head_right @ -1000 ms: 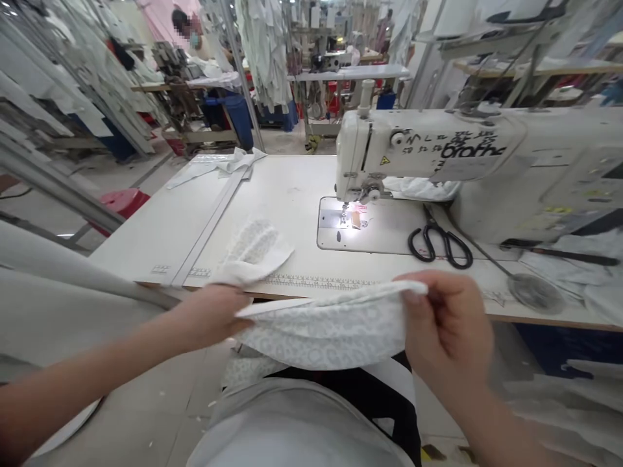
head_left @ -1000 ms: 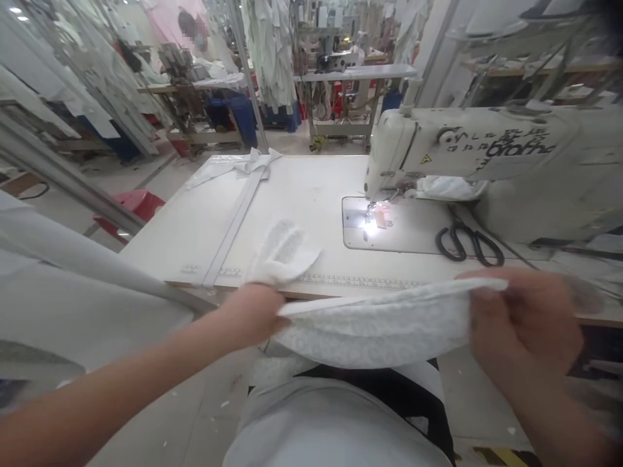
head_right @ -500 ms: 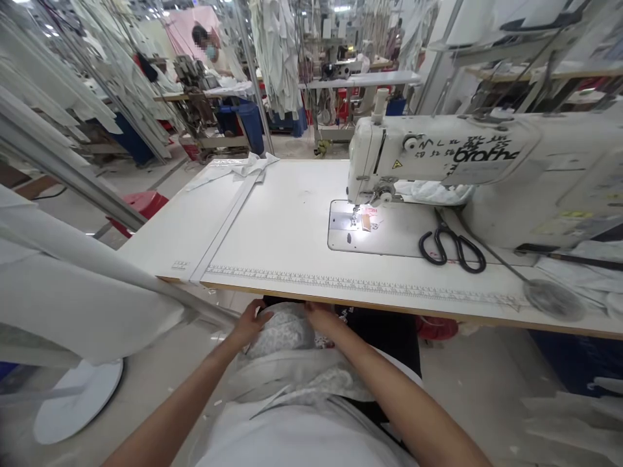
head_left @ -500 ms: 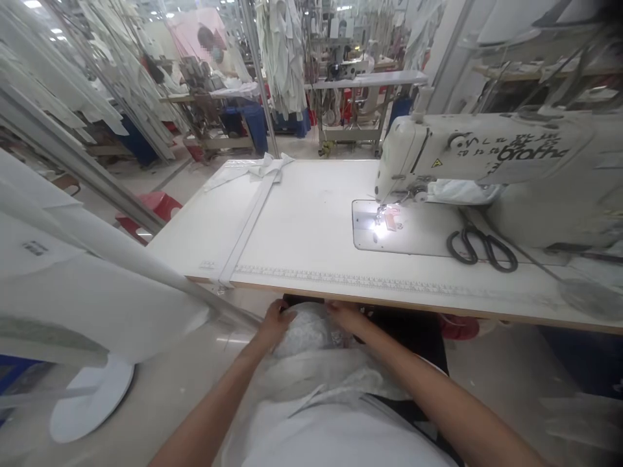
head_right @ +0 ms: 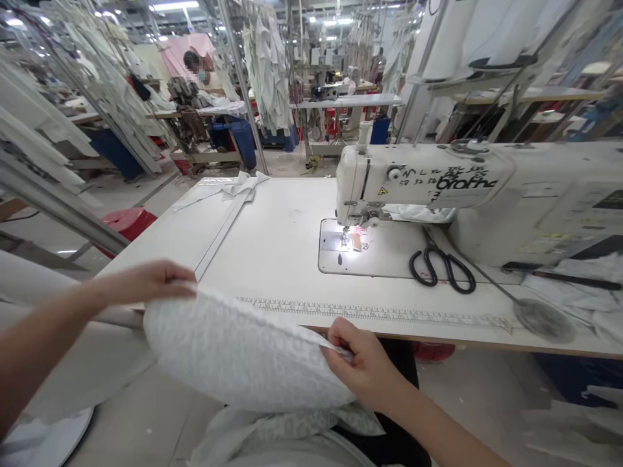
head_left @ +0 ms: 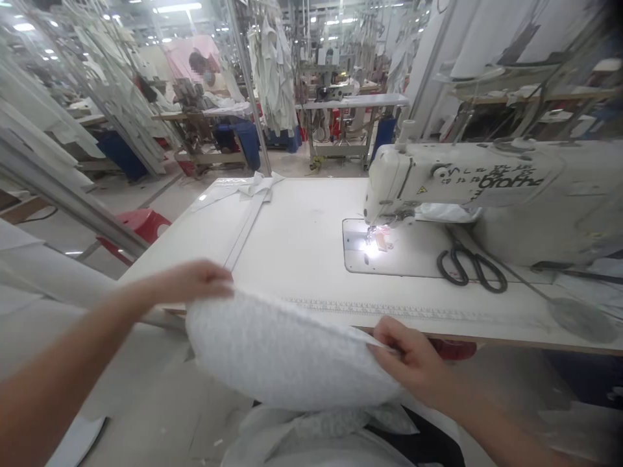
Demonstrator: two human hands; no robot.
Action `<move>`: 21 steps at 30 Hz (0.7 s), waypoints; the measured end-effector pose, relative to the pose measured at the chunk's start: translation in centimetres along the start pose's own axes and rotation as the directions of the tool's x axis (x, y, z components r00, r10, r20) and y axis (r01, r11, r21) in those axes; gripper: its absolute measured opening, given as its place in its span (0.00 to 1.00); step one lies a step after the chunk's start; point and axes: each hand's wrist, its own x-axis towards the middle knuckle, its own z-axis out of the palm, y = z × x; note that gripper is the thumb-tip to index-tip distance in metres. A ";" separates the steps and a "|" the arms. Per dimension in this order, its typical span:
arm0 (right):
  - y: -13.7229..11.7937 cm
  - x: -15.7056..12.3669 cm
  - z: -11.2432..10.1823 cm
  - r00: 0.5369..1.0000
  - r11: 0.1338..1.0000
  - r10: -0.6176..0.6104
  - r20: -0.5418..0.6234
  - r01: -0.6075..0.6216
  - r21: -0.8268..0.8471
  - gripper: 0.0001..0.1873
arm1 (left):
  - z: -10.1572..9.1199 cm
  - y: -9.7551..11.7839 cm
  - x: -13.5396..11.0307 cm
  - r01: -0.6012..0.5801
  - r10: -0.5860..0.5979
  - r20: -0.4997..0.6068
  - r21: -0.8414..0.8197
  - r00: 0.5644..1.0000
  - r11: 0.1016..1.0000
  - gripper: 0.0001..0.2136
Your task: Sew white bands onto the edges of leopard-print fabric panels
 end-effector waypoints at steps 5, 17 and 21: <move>0.9 1.9 5.3 0.976 0.834 0.199 0.086 -0.215 0.508 0.16 | 2.7 8.2 9.1 -0.251 0.363 -0.097 0.560 0.927 0.789 0.10; 12.3 -3.5 7.3 0.886 0.900 0.379 0.269 -0.420 0.116 0.05 | 15.8 7.8 5.6 -0.542 0.463 0.282 0.422 0.840 0.727 0.19; 13.2 -2.8 7.3 0.910 0.934 0.318 0.264 -0.349 0.077 0.11 | 16.6 8.4 4.4 -0.525 0.379 0.398 0.374 0.836 0.765 0.26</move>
